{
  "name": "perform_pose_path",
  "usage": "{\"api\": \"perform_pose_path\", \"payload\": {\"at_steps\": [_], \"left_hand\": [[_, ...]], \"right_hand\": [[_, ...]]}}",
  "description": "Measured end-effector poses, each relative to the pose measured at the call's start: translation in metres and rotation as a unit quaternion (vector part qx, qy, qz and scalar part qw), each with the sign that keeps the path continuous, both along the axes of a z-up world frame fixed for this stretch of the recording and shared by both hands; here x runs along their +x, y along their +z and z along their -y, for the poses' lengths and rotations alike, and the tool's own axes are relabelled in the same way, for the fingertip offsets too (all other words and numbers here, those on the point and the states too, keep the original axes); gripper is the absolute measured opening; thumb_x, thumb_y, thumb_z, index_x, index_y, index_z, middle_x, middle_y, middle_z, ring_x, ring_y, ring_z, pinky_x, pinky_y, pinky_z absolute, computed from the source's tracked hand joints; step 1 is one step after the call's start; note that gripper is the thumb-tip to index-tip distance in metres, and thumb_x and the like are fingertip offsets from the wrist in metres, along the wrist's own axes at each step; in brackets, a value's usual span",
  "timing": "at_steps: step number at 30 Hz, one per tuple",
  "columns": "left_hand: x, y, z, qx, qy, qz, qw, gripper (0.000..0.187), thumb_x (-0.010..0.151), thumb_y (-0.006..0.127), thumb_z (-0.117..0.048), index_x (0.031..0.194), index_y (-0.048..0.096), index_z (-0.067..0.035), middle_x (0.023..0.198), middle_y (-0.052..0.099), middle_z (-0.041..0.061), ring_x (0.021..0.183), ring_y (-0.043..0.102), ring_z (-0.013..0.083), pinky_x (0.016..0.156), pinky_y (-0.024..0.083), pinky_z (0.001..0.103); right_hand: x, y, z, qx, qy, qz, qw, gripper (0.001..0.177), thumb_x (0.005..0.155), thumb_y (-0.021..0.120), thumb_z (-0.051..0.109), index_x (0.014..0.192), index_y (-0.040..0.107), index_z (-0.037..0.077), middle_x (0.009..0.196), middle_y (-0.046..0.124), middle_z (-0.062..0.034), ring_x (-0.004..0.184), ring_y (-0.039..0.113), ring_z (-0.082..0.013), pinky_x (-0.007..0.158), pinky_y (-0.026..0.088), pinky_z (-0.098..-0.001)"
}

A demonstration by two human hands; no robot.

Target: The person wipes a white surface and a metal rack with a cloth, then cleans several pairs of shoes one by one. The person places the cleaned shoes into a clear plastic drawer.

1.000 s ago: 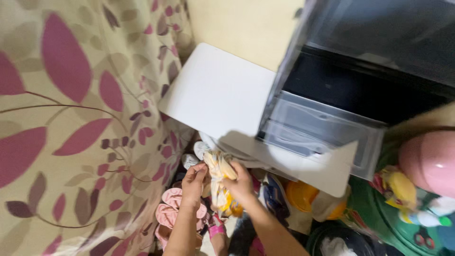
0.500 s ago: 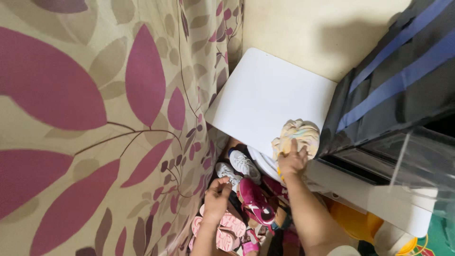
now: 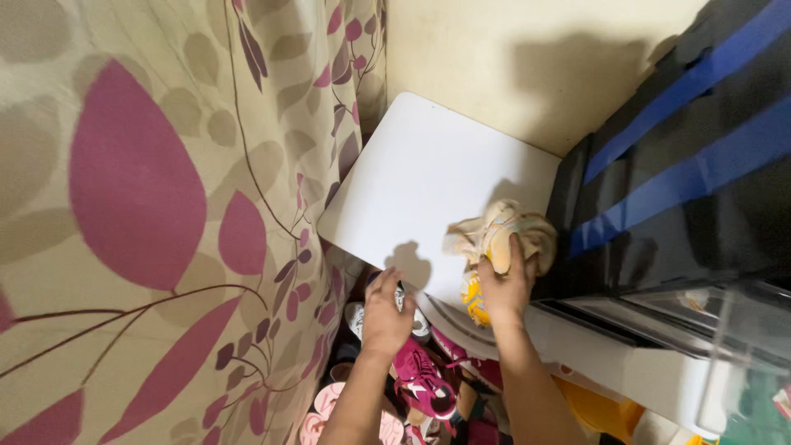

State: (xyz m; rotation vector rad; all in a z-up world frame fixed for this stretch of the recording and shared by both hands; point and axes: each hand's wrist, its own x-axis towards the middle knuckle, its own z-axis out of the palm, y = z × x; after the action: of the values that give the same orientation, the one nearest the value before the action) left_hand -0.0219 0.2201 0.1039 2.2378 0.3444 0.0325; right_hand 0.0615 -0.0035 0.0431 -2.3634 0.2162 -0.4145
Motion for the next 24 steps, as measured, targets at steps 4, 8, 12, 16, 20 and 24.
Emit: {"api": "perform_pose_path", "payload": {"at_steps": [4, 8, 12, 16, 20, 24], "left_hand": [[0.049, -0.023, 0.007, 0.145, -0.103, -0.157, 0.971, 0.063, 0.087, 0.061, -0.016, 0.146, 0.043, -0.004, 0.158, 0.035, 0.013, 0.148, 0.028, 0.0311, 0.119, 0.026, 0.041], [0.085, -0.058, -0.002, 0.280, -0.154, -0.197, 0.927, 0.069, 0.090, 0.053, -0.013, 0.155, 0.030, -0.006, 0.165, 0.020, 0.014, 0.150, 0.018, 0.0335, 0.118, 0.022, 0.042], [0.103, -0.077, -0.009, 0.285, -0.182, -0.223, 0.914, 0.054, 0.099, 0.047, -0.013, 0.152, 0.038, -0.008, 0.166, 0.021, 0.015, 0.154, 0.018, 0.0335, 0.121, 0.023, 0.042], [0.101, -0.070, -0.018, 0.284, -0.206, -0.221, 0.910, 0.052, 0.098, 0.049, -0.013, 0.149, 0.044, -0.011, 0.165, 0.024, 0.014, 0.152, 0.021, 0.0314, 0.121, 0.024, 0.044], [0.116, -0.062, -0.018, 0.287, -0.194, -0.214, 0.913, 0.036, 0.103, 0.049, -0.018, 0.133, 0.060, -0.003, 0.149, 0.051, 0.016, 0.143, 0.041, 0.0324, 0.111, 0.039, 0.044], [0.143, -0.057, -0.018, 0.233, -0.165, -0.214, 0.934, 0.024, 0.097, 0.055, -0.008, 0.115, 0.070, -0.009, 0.116, 0.072, 0.012, 0.113, 0.068, 0.0291, 0.096, 0.053, 0.040]], "right_hand": [[0.030, -0.039, -0.030, -0.152, -0.035, -0.188, 0.970, 0.092, 0.076, 0.079, 0.053, 0.155, 0.036, 0.035, 0.155, 0.027, -0.0269, 0.142, 0.022, -0.0581, 0.106, 0.029, -0.0705], [0.088, -0.079, -0.041, -0.231, 0.009, -0.141, 0.963, 0.088, 0.082, 0.072, 0.058, 0.160, 0.034, 0.039, 0.158, 0.030, -0.0268, 0.146, 0.021, -0.0582, 0.111, 0.021, -0.0741], [0.171, -0.098, -0.015, -0.226, -0.084, -0.090, 0.966, 0.091, 0.083, 0.071, 0.056, 0.162, 0.033, 0.031, 0.154, 0.030, -0.0331, 0.141, 0.023, -0.0589, 0.110, 0.020, -0.0731], [0.230, -0.100, -0.006, -0.188, -0.162, -0.090, 0.964, 0.084, 0.084, 0.070, 0.055, 0.156, 0.038, 0.027, 0.153, 0.033, -0.0311, 0.133, 0.033, -0.0554, 0.109, 0.021, -0.0723], [0.270, -0.092, -0.028, -0.203, -0.168, -0.067, 0.962, 0.083, 0.082, 0.071, 0.055, 0.152, 0.039, 0.023, 0.144, 0.036, -0.0346, 0.129, 0.033, -0.0556, 0.104, 0.023, -0.0707], [0.299, -0.100, -0.077, -0.210, -0.122, -0.102, 0.965, 0.084, 0.083, 0.071, 0.049, 0.157, 0.036, 0.028, 0.142, 0.037, -0.0345, 0.128, 0.034, -0.0545, 0.107, 0.024, -0.0698]]}}
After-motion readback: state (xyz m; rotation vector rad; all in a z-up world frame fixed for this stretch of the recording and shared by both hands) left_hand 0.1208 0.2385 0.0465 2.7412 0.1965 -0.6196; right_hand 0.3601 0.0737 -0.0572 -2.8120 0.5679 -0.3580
